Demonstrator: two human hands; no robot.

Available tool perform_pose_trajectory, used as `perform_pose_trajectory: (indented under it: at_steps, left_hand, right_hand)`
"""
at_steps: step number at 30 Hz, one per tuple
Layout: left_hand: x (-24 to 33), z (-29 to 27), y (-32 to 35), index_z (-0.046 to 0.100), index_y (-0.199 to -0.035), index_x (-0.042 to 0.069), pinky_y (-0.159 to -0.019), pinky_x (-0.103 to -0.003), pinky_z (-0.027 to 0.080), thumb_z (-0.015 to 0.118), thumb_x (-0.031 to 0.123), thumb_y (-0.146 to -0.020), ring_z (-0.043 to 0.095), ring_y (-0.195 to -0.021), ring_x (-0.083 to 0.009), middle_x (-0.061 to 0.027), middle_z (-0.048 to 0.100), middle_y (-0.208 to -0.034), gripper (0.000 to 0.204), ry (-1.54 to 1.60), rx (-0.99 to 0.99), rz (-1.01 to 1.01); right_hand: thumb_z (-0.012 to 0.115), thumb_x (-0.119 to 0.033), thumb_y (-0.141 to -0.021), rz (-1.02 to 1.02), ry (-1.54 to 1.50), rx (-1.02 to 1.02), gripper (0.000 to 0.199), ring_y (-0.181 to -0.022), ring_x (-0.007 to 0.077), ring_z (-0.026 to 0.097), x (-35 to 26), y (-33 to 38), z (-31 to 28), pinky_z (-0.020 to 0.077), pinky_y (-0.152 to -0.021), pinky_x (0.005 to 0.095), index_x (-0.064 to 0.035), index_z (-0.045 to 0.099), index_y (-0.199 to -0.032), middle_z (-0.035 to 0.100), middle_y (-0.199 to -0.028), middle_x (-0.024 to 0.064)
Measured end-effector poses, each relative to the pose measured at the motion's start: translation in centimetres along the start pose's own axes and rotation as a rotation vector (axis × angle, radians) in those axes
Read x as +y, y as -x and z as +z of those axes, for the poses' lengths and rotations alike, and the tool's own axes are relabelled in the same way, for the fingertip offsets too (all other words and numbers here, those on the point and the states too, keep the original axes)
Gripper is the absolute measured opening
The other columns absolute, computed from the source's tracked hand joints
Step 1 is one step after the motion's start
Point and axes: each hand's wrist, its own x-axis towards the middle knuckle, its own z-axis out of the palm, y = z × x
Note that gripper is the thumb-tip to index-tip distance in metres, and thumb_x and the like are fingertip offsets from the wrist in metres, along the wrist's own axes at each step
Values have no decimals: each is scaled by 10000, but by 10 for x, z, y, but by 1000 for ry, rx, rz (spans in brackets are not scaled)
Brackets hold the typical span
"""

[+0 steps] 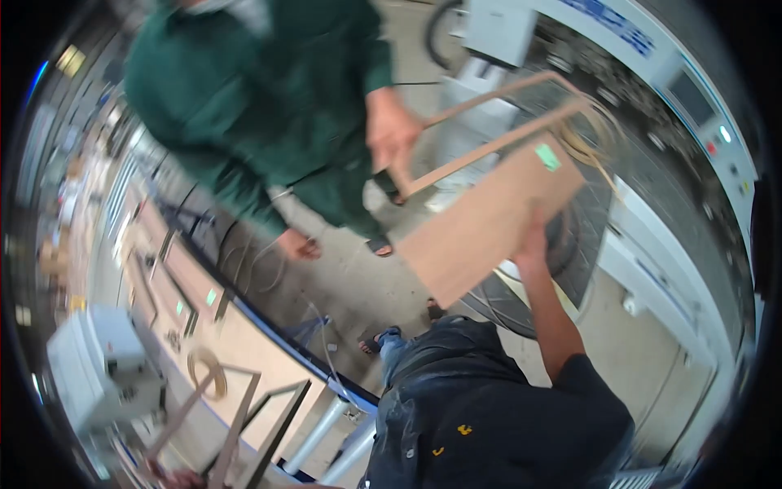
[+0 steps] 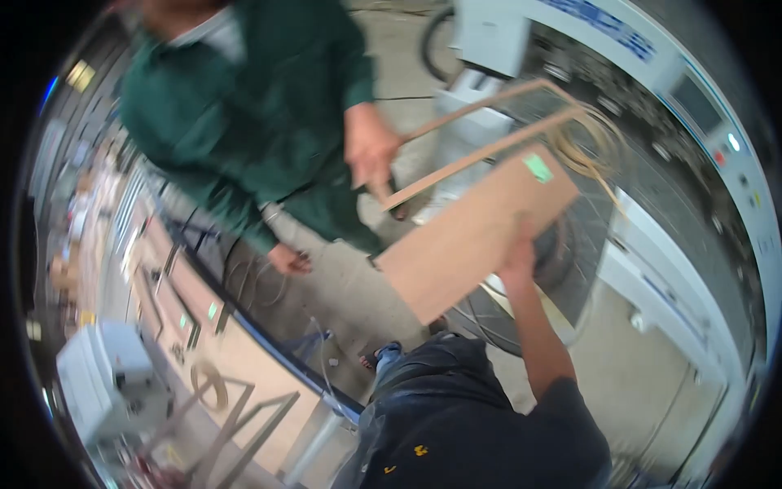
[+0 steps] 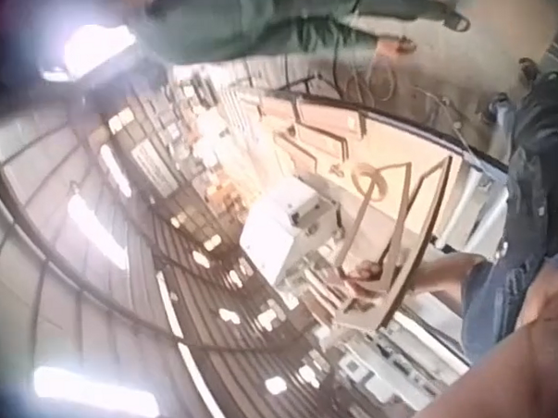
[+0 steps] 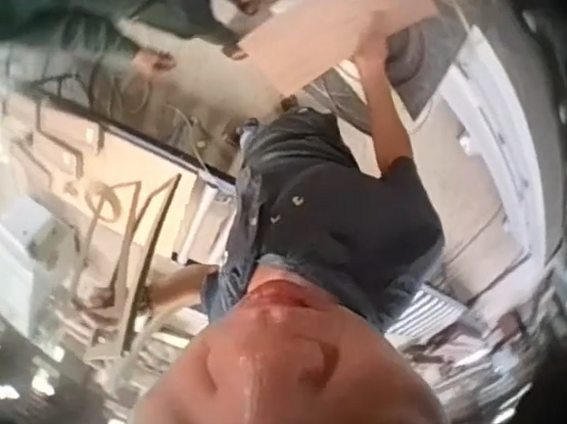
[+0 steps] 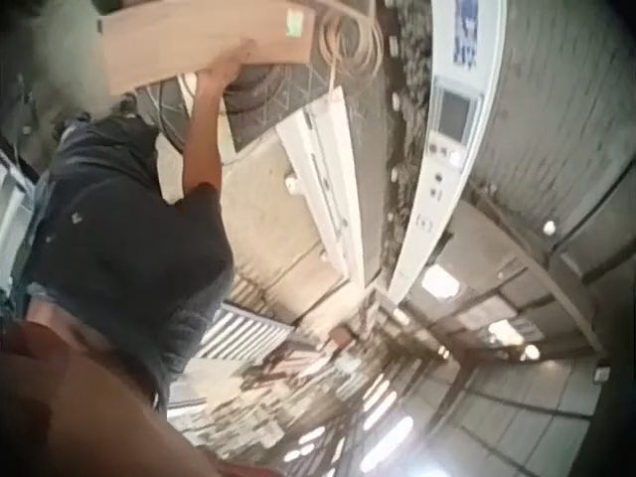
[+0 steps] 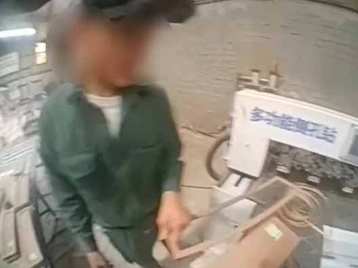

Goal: Sorting and moving wooden board components from a conveyor belt on a factory floor.

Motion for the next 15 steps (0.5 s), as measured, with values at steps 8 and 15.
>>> perform_pose_trajectory:
  at_steps: [8,15]
  left_hand:
    - [14,19,-9,263,-1307,-159,-378,-191,320,408,240,-929,363,-422,-80,-9,422,-587,569,432,-79,-229]
    - [27,26,-9,378,-1221,-175,-357,-191,315,468,228,-885,372,-390,-90,-29,431,-558,533,416,-8,-223]
  right_hand:
    - [399,-563,-908,109,44,25,697,-1250,301,408,3,18,18,328,-1053,452,-77,295,-1396,402,-1388,105]
    - [370,-557,-922,135,83,-11,669,-1245,278,413,19,25,75,335,-1043,426,-74,319,-1383,410,-1380,95]
